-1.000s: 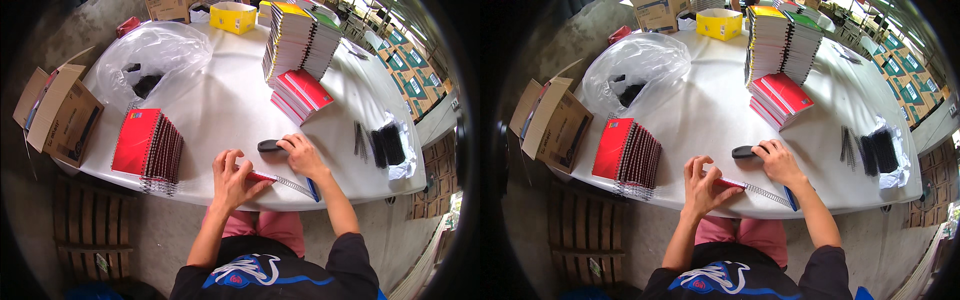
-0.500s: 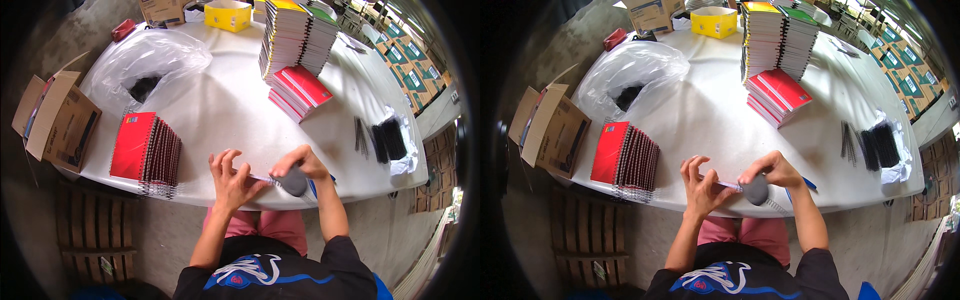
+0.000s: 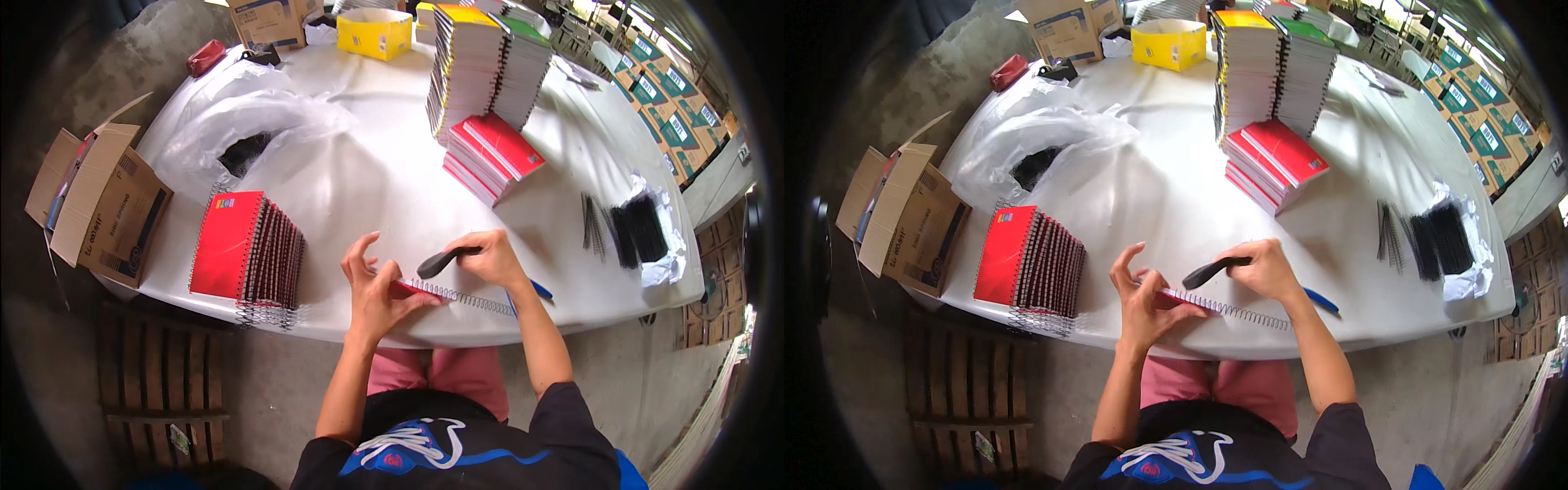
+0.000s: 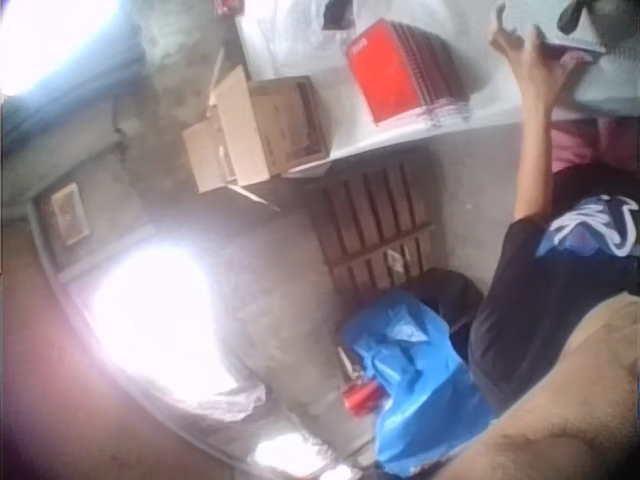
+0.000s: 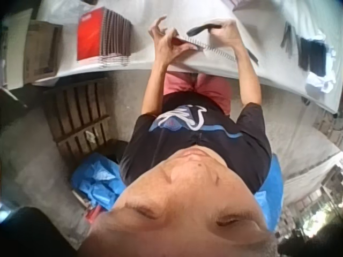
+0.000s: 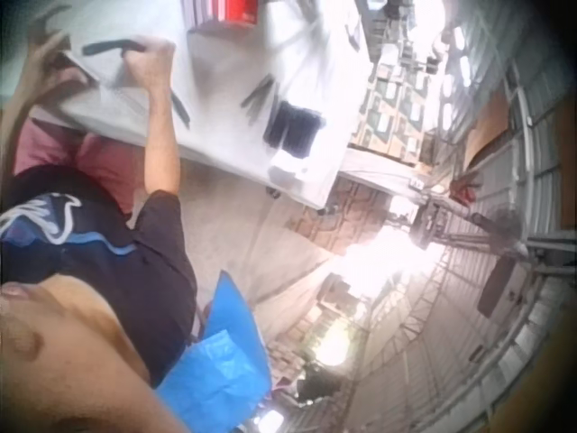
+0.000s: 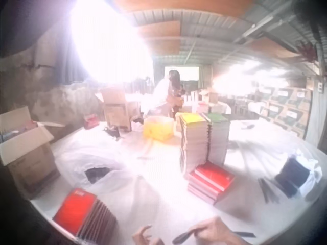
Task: The person inserts a spiral binder into notebook pages and covers, uses a pair of pliers to cut or crimp the wire ends, and then places the completed notebook onto a stack on the table.
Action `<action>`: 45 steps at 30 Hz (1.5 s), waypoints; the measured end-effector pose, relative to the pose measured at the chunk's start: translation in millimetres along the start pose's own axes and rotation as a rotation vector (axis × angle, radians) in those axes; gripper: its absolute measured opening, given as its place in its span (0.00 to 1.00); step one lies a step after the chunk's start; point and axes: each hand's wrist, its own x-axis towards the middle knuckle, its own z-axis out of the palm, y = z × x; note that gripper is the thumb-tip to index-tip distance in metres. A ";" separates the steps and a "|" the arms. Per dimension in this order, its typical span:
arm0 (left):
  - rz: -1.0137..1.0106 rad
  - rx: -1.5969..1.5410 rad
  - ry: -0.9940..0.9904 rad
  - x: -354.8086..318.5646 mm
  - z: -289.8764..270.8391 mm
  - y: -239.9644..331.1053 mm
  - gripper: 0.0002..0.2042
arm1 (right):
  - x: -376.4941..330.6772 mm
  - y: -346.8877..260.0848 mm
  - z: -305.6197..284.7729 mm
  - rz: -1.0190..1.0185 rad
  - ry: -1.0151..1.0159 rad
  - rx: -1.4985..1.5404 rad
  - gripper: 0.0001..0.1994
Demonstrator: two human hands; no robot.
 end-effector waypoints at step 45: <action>-0.410 -0.773 0.198 -13.4 5.2 13.5 0.12 | -139.0 -1.1 32.5 0.172 0.687 -0.530 0.21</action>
